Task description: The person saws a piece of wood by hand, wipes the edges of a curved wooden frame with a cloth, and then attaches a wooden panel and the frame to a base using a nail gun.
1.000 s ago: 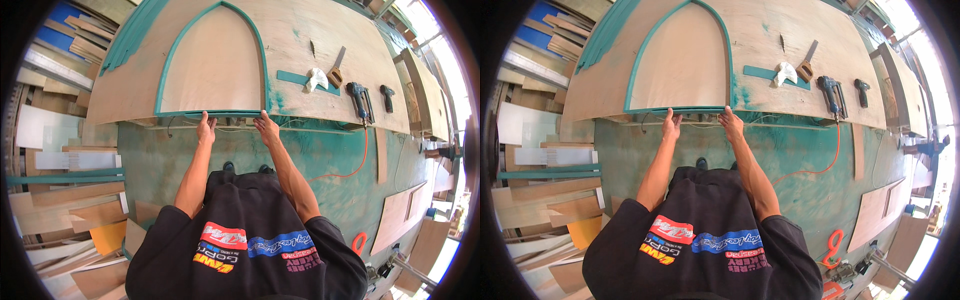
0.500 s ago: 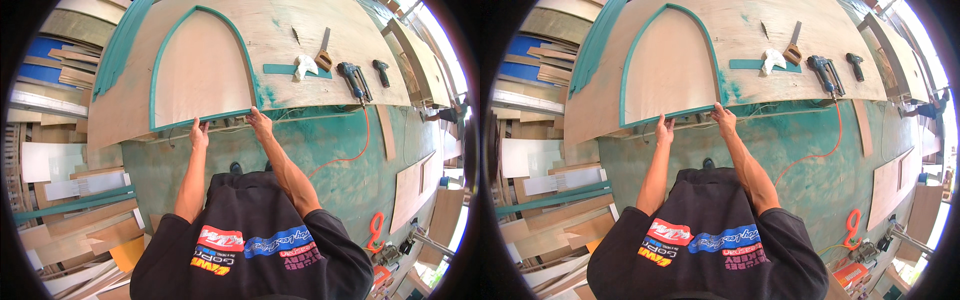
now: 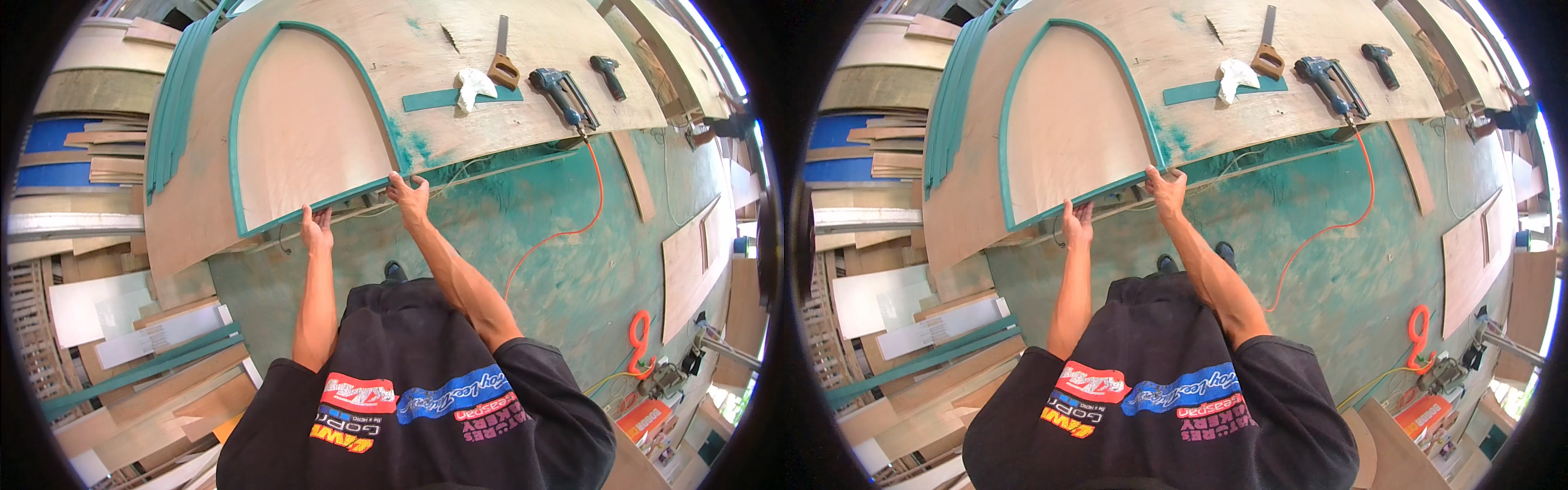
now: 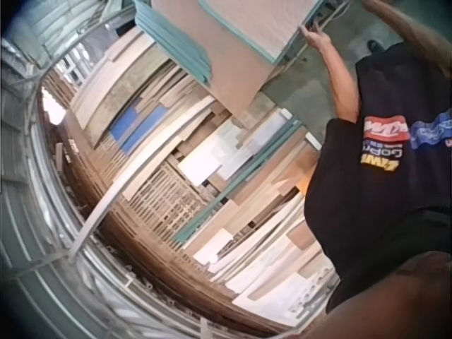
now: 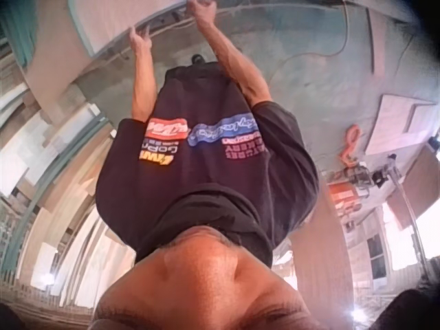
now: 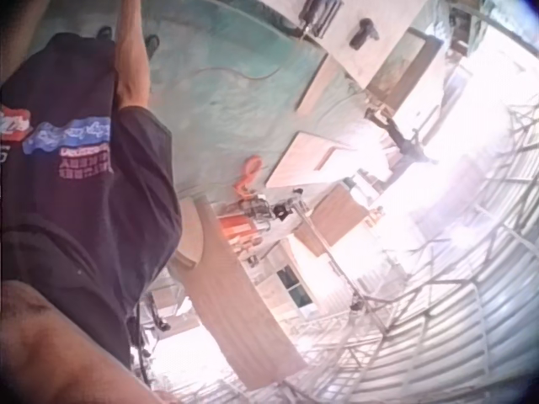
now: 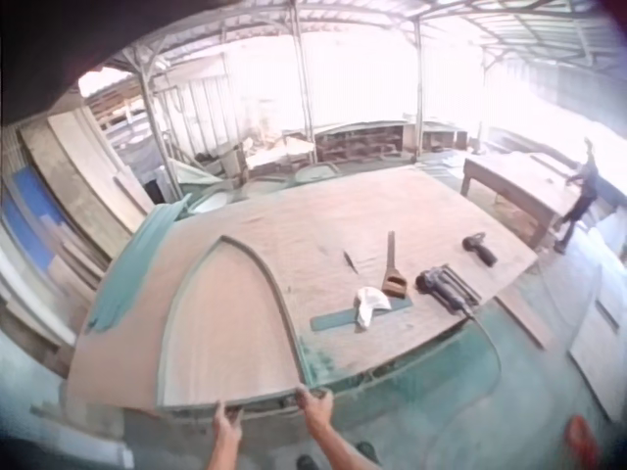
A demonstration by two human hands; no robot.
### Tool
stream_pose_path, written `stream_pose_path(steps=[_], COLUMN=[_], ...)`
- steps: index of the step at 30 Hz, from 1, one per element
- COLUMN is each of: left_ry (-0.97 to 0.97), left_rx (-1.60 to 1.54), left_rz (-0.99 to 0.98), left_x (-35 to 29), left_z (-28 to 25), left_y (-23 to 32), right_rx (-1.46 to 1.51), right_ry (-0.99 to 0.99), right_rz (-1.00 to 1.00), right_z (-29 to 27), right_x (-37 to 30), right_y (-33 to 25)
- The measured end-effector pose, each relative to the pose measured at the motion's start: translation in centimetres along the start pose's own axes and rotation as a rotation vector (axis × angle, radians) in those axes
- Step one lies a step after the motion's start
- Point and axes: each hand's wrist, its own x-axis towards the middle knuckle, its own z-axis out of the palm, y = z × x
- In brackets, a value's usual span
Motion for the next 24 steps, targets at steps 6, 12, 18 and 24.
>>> stream_pose_path(steps=[6,12,18,24], left_ry=[-0.026,-0.037,0.010,-0.037], left_rx=[0.007,0.047,0.034,0.030], left_rz=[0.012,0.005,-0.013,0.011], left_x=[-0.1,0.5,0.6,0.9], left_z=[-0.5,-0.8,-0.7,-1.0], left_y=[0.2,0.5,0.2,0.3], right_rx=[-0.013,-0.094,-0.233,-0.127], right_ry=[0.104,0.147,0.108,0.064], right_rz=[-0.134,-0.135,-0.146,-0.163], right_z=[1.7,1.2,0.2,-0.5], right_x=[-2.2,-1.5,-1.1,-1.0], right_y=[0.2,1.0,-0.1,0.4])
